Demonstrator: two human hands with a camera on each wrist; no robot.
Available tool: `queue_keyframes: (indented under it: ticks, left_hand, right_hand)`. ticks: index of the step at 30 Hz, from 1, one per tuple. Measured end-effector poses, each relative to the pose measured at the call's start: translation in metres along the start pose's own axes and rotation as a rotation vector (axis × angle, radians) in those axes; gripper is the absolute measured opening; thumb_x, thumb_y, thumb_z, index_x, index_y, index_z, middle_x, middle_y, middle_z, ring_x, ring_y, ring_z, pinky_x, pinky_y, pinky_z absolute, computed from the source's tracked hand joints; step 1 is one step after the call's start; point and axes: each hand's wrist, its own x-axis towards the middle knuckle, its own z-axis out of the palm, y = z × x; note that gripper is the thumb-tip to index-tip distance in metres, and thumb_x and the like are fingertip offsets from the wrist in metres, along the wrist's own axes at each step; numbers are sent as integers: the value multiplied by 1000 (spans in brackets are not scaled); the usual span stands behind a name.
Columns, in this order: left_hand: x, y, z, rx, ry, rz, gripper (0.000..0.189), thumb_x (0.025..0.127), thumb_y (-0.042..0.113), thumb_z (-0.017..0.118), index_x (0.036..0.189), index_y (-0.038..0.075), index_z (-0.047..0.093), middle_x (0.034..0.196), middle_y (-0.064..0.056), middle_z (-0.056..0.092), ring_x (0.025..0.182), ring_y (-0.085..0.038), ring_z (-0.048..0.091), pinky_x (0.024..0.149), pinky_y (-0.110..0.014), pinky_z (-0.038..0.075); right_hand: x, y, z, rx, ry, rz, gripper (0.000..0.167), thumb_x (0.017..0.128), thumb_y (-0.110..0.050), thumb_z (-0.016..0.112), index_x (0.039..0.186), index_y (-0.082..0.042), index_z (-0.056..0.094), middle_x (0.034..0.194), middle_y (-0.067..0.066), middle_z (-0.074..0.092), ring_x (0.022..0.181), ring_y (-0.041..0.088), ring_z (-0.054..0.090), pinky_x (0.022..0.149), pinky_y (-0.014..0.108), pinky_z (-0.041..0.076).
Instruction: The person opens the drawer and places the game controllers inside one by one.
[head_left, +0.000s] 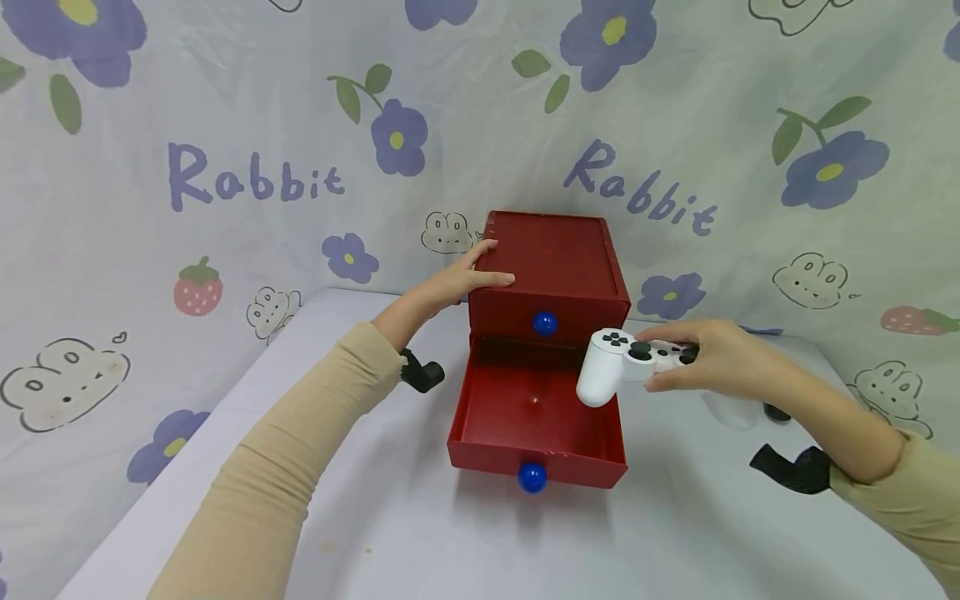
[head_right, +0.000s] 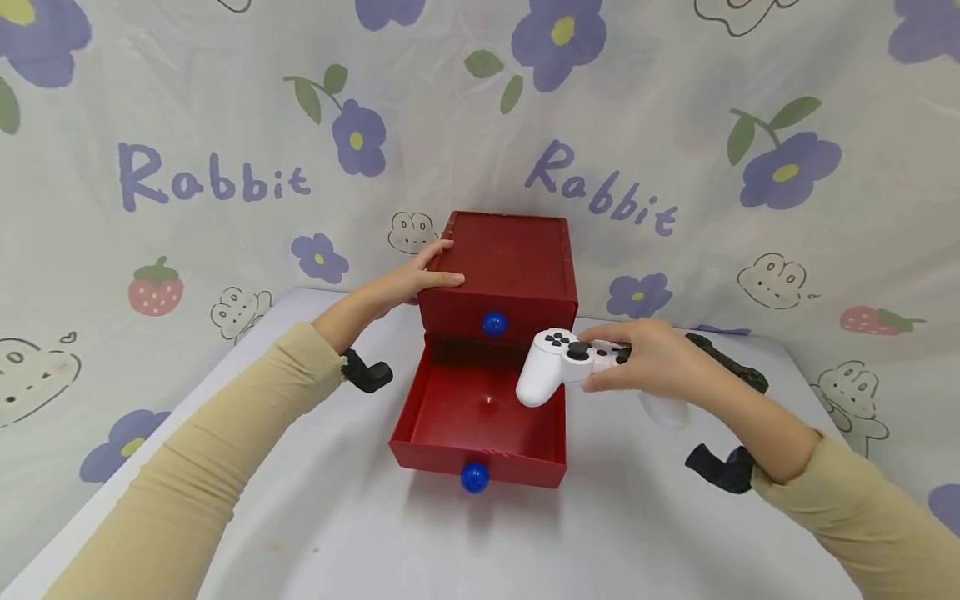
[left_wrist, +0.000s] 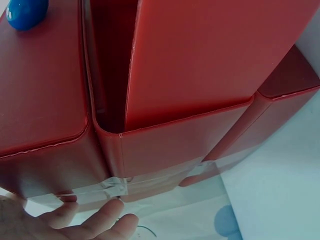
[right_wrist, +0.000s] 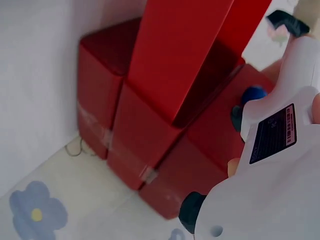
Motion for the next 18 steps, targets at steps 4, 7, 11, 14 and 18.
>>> queue_keyframes:
  ticks: [4, 7, 11, 14, 18]
  left_hand:
    - [0, 0, 0, 6, 4, -4, 76, 84, 39, 57, 145, 28, 13, 147, -6, 18, 130, -26, 27, 102, -55, 26]
    - [0, -1, 0, 14, 10, -4, 76, 84, 39, 57, 146, 29, 13, 148, -6, 17, 130, -27, 26, 102, -56, 25]
    - [0, -1, 1, 27, 20, -4, 77, 83, 40, 57, 146, 29, 14, 149, -5, 16, 131, -27, 25, 102, -58, 24]
    - [1, -1, 2, 31, 27, -3, 77, 83, 40, 58, 146, 29, 14, 149, -5, 16, 131, -27, 25, 102, -59, 24]
    - [0, -1, 2, 29, 33, -3, 77, 83, 40, 58, 145, 29, 14, 149, -6, 17, 132, -28, 25, 102, -60, 22]
  right_hand:
    - [4, -12, 5, 7, 9, -27, 64, 69, -42, 76, 123, -12, 59, 105, 15, 60, 82, 22, 54, 57, 30, 48]
    - [8, -20, 11, 17, 25, -62, 61, 69, -40, 77, 121, -12, 60, 105, 16, 61, 84, 24, 56, 58, 32, 51]
    - [14, -28, 18, 54, 17, -94, 60, 71, -38, 76, 121, -11, 60, 107, 17, 61, 88, 25, 56, 61, 34, 53]
    - [18, -32, 22, 59, 21, -112, 58, 71, -37, 76, 120, -12, 60, 104, 14, 62, 88, 24, 54, 61, 31, 51]
    - [23, -37, 28, 46, 36, -140, 57, 70, -37, 77, 119, -11, 61, 101, 12, 62, 86, 23, 53, 60, 28, 50]
